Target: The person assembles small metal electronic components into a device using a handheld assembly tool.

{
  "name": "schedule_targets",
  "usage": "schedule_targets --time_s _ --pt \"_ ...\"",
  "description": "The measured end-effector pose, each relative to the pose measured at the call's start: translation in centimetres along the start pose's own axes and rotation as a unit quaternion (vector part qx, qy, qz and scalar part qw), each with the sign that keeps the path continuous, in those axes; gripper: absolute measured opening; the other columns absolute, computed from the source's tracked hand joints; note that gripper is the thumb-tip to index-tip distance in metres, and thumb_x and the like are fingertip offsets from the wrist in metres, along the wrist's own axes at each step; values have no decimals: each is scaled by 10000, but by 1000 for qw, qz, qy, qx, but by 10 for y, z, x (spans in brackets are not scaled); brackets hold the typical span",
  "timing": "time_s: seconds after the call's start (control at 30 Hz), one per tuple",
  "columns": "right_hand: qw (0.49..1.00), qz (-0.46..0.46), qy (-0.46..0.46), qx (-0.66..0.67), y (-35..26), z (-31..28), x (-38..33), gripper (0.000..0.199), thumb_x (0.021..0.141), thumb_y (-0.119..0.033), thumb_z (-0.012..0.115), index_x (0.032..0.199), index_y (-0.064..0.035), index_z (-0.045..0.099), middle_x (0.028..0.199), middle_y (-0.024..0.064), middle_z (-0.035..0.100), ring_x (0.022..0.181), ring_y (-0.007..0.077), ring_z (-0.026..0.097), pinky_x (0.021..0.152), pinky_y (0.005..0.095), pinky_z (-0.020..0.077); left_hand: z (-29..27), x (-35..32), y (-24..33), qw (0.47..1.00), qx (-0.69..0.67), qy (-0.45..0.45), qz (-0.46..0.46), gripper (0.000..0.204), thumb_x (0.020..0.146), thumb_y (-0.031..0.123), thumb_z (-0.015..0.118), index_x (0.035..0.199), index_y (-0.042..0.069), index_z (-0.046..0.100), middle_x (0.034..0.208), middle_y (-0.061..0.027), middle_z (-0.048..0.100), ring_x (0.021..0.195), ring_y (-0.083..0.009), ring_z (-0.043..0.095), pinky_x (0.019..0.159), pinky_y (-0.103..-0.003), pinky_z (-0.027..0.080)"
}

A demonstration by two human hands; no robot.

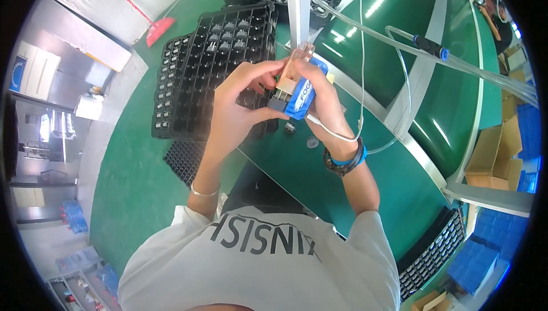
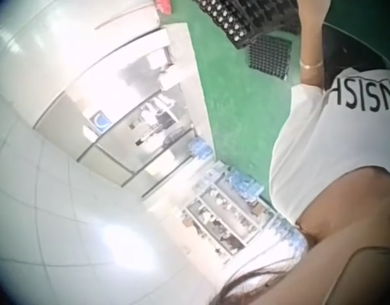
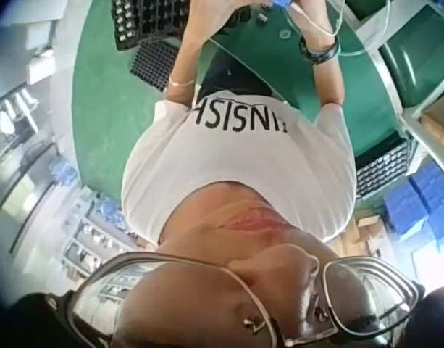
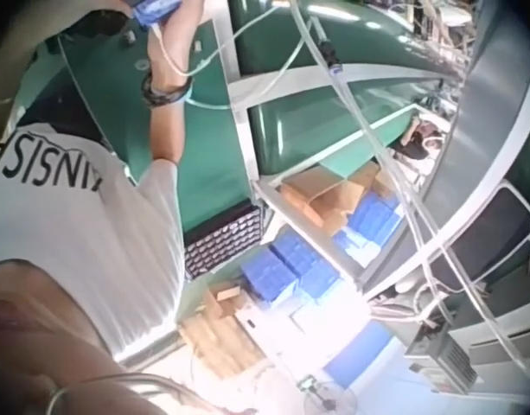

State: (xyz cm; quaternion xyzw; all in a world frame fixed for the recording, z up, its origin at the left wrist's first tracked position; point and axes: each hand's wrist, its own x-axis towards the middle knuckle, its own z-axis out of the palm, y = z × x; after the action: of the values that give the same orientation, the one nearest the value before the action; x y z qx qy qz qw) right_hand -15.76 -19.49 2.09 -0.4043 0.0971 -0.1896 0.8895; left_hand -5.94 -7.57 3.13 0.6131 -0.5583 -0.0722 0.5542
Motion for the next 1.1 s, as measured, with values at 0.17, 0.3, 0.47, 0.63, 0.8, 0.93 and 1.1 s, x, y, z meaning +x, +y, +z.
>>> schedule_targets --time_s 0.17,0.3,0.47,0.63,0.8,0.93,1.1 --pt "996 -73 20 -38 -3 -21 11 358 847 -362 515 1030 -55 508 923 78 574 838 159 577 720 284 479 10 -8 9 993 22 107 -48 582 580 29 777 1121 95 572 892 -52 553 754 -143 538 655 -255 449" --pt "975 -101 116 -160 -11 -80 36 319 847 -301 515 1044 -50 507 905 42 559 820 129 565 731 260 468 7 -45 18 993 6 84 -78 454 670 -17 719 1092 55 570 927 -59 568 757 -139 538 655 -249 448" --pt "858 -202 34 -472 24 -121 66 278 802 -121 590 1007 46 502 874 56 568 760 131 511 738 261 438 18 -86 24 986 -53 -12 -157 414 677 -30 697 1071 41 592 930 -67 590 782 -147 549 692 -255 443" --pt "812 -152 49 -562 35 -121 60 267 804 -143 591 1004 11 504 791 119 550 682 177 508 704 297 446 19 -104 18 985 -38 -5 -166 369 707 -16 681 1060 52 595 910 -65 590 746 -152 565 646 -253 458" --pt "810 -151 35 -566 32 -120 54 401 753 -160 675 1066 -13 472 840 116 567 724 183 527 728 302 453 23 -110 16 981 -43 -17 -189 344 721 -28 663 1050 47 595 897 -69 596 748 -152 570 651 -259 468" --pt "776 -207 41 -594 39 -130 56 620 668 -191 778 1150 -33 421 937 113 566 812 187 551 770 301 456 29 -108 17 980 -51 -33 -191 329 727 -30 656 1043 39 595 892 -70 600 743 -152 572 651 -259 469" --pt "782 -186 14 -595 34 -133 54 789 577 -225 846 1191 -24 394 1062 124 531 944 210 541 853 311 434 37 -104 16 974 -71 -48 -211 312 733 -52 631 1032 33 606 904 -62 600 777 -138 562 709 -250 453"
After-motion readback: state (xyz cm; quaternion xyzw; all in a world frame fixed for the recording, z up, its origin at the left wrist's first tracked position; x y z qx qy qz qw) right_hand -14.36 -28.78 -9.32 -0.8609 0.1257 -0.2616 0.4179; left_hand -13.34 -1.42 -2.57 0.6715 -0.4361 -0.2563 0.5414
